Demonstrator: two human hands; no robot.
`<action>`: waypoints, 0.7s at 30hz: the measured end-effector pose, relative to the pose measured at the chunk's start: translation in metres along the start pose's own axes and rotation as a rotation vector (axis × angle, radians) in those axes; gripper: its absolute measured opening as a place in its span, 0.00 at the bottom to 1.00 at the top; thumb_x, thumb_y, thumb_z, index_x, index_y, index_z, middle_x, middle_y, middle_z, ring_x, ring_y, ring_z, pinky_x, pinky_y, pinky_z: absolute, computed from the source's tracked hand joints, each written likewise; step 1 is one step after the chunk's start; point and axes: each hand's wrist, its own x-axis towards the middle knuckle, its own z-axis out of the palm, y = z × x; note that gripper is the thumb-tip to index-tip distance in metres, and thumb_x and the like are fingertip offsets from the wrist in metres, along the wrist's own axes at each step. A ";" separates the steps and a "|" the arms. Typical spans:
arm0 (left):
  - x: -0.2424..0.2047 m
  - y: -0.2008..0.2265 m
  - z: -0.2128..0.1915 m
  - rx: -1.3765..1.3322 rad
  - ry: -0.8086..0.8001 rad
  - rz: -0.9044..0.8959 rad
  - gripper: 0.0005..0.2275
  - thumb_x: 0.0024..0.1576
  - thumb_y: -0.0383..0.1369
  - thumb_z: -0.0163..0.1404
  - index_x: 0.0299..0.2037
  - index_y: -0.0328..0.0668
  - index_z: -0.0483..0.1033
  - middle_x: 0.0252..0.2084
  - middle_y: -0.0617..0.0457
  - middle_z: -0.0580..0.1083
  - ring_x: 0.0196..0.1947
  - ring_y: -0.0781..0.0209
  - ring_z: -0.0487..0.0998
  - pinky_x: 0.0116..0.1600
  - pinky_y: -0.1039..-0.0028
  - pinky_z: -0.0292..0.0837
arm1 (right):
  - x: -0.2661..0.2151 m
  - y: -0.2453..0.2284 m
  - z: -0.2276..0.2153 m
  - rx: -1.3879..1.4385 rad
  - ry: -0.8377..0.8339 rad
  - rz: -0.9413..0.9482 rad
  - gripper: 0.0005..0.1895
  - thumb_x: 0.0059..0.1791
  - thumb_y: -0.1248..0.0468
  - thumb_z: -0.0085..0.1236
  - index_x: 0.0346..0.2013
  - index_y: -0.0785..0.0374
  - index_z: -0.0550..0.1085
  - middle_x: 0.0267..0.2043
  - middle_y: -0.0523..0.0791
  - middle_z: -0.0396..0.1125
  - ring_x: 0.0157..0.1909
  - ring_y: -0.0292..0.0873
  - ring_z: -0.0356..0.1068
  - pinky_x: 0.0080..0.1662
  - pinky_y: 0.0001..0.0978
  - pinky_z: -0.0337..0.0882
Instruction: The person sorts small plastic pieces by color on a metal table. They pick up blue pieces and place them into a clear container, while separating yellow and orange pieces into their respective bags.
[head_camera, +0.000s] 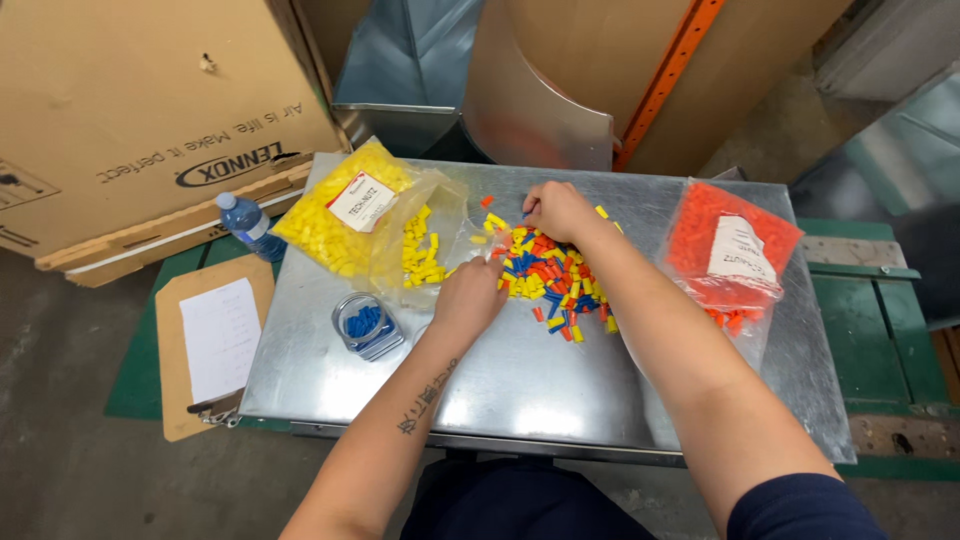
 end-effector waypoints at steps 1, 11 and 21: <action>0.000 0.001 -0.003 0.001 -0.005 0.004 0.12 0.55 0.37 0.58 0.45 0.41 0.81 0.39 0.43 0.77 0.44 0.40 0.83 0.48 0.53 0.80 | 0.001 0.006 0.002 0.004 0.001 0.005 0.13 0.48 0.59 0.67 0.45 0.58 0.81 0.44 0.46 0.79 0.57 0.53 0.76 0.57 0.49 0.75; -0.008 0.002 -0.022 -0.112 -0.094 -0.062 0.11 0.54 0.27 0.60 0.47 0.37 0.81 0.42 0.38 0.79 0.48 0.36 0.84 0.53 0.54 0.80 | 0.002 -0.040 -0.021 0.001 0.068 -0.183 0.14 0.50 0.68 0.61 0.50 0.64 0.81 0.48 0.54 0.75 0.57 0.60 0.74 0.57 0.53 0.74; -0.039 0.007 -0.061 -0.381 0.000 -0.141 0.11 0.60 0.26 0.54 0.51 0.37 0.83 0.41 0.40 0.80 0.46 0.42 0.83 0.50 0.59 0.81 | 0.018 -0.038 0.007 -0.074 0.087 -0.221 0.08 0.51 0.58 0.65 0.41 0.58 0.79 0.44 0.47 0.69 0.52 0.55 0.75 0.55 0.49 0.73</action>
